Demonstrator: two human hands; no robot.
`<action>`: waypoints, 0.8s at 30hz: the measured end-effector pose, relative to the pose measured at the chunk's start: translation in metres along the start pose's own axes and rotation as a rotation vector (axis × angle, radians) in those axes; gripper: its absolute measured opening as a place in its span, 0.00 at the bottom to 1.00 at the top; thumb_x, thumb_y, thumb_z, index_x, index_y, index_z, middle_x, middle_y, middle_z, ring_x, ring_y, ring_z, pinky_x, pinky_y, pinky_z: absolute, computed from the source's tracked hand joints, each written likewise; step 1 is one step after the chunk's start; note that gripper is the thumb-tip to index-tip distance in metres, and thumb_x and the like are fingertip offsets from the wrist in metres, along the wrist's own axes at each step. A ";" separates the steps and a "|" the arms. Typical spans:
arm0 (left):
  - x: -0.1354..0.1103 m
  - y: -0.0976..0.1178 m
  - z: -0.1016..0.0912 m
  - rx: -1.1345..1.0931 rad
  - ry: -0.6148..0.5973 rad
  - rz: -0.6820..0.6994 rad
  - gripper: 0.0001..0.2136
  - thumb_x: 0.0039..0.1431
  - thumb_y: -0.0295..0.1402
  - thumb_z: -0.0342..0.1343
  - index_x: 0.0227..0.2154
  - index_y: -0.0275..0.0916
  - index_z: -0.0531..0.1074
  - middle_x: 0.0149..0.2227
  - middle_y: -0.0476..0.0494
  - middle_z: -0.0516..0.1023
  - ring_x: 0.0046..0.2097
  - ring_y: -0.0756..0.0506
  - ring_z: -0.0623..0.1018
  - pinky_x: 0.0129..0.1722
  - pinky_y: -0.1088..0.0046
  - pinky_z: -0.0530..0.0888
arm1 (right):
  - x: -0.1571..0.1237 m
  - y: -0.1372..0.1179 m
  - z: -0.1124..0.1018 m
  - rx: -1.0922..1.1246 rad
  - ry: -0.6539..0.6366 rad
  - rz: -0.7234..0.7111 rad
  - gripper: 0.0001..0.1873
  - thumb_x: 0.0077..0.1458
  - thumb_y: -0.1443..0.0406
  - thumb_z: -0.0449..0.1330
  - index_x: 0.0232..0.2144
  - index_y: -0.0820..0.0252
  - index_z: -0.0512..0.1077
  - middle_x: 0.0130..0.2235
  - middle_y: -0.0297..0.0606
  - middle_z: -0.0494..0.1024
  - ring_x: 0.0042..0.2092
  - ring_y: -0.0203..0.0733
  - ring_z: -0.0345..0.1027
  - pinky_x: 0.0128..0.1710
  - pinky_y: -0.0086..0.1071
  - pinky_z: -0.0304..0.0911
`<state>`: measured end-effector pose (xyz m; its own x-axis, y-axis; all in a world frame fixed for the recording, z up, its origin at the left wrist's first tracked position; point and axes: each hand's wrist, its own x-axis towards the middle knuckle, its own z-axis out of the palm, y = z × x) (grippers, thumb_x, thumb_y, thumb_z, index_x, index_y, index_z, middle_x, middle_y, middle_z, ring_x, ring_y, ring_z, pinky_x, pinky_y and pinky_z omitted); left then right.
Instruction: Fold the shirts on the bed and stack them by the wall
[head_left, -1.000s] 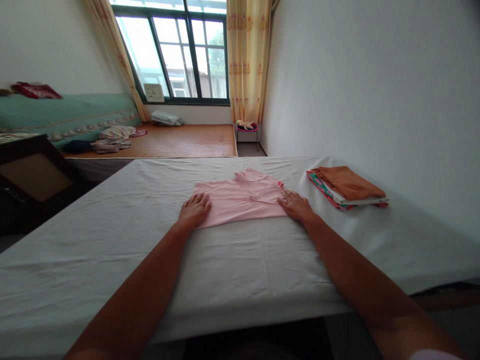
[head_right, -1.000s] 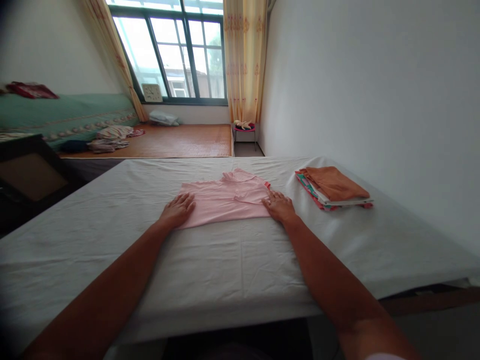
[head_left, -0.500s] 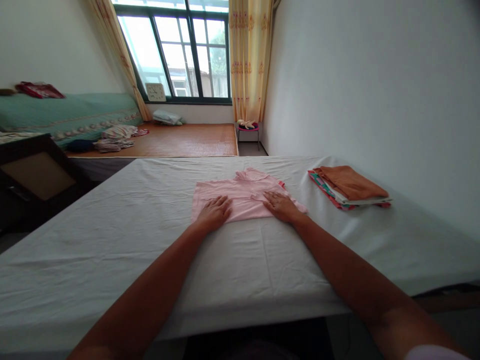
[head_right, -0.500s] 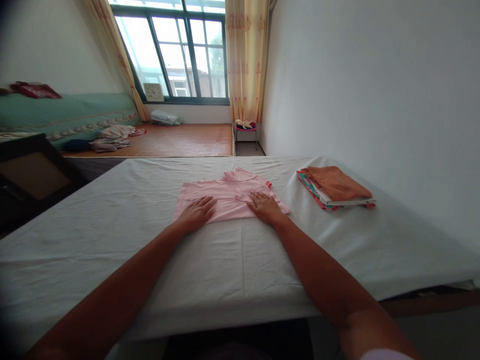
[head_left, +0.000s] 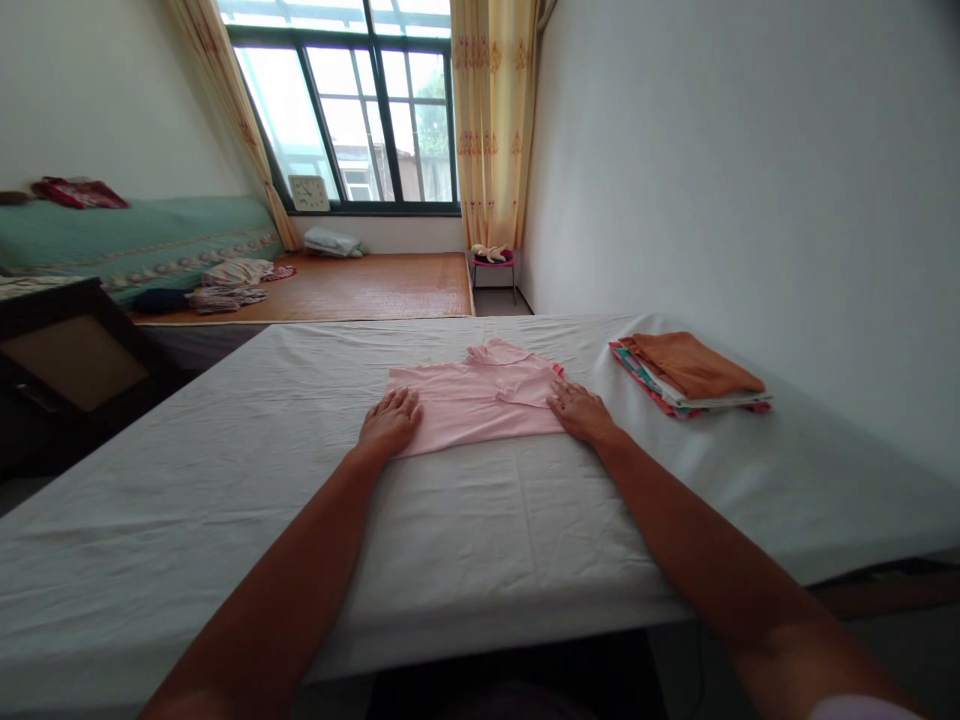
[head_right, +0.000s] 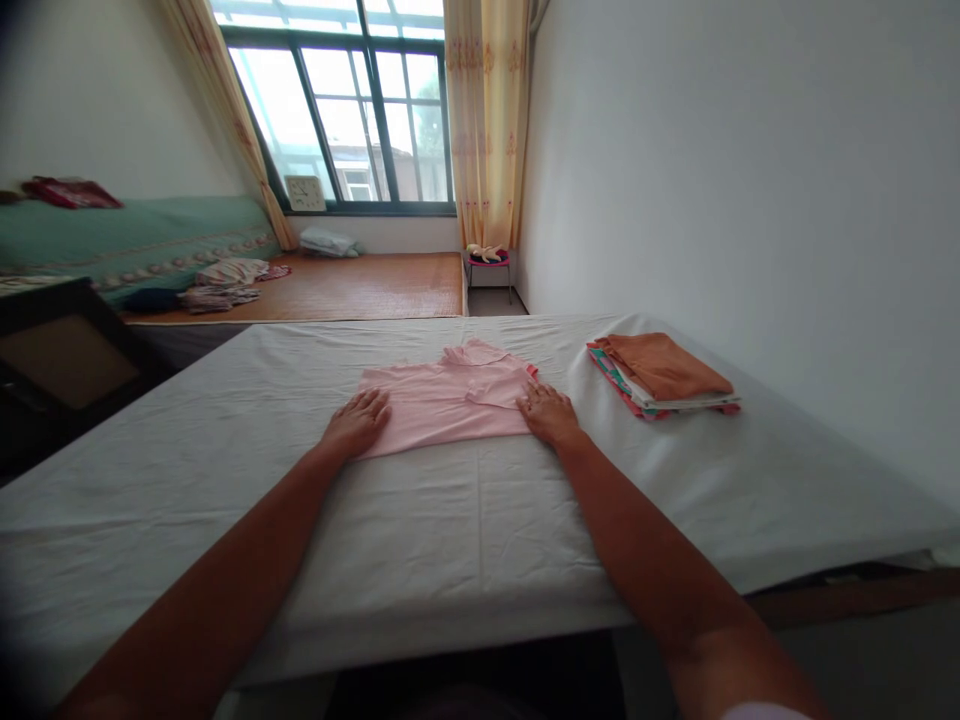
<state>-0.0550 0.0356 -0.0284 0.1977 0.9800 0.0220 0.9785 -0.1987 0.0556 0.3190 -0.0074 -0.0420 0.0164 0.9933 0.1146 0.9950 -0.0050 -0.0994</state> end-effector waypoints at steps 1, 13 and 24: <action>0.000 -0.003 -0.001 0.002 0.000 -0.026 0.28 0.66 0.46 0.31 0.65 0.43 0.53 0.68 0.45 0.51 0.68 0.39 0.52 0.64 0.56 0.54 | 0.000 0.002 0.000 0.001 0.009 0.019 0.31 0.64 0.53 0.39 0.63 0.60 0.58 0.65 0.42 0.58 0.65 0.48 0.50 0.63 0.45 0.47; -0.010 0.025 0.005 -0.034 0.074 0.319 0.25 0.67 0.43 0.35 0.63 0.42 0.59 0.66 0.44 0.58 0.67 0.43 0.55 0.64 0.60 0.53 | -0.012 -0.027 -0.004 0.057 -0.007 -0.360 0.32 0.65 0.52 0.38 0.64 0.62 0.56 0.65 0.43 0.58 0.66 0.46 0.49 0.64 0.41 0.45; -0.005 0.007 0.003 0.002 0.023 0.097 0.26 0.67 0.44 0.33 0.64 0.43 0.55 0.67 0.44 0.54 0.67 0.41 0.54 0.64 0.58 0.54 | -0.001 0.014 -0.001 0.002 -0.012 -0.049 0.32 0.64 0.51 0.38 0.64 0.58 0.57 0.66 0.41 0.58 0.65 0.47 0.49 0.63 0.45 0.47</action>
<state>-0.0493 0.0294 -0.0310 0.2898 0.9558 0.0498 0.9550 -0.2922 0.0506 0.3326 -0.0088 -0.0430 -0.0336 0.9936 0.1080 0.9944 0.0440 -0.0959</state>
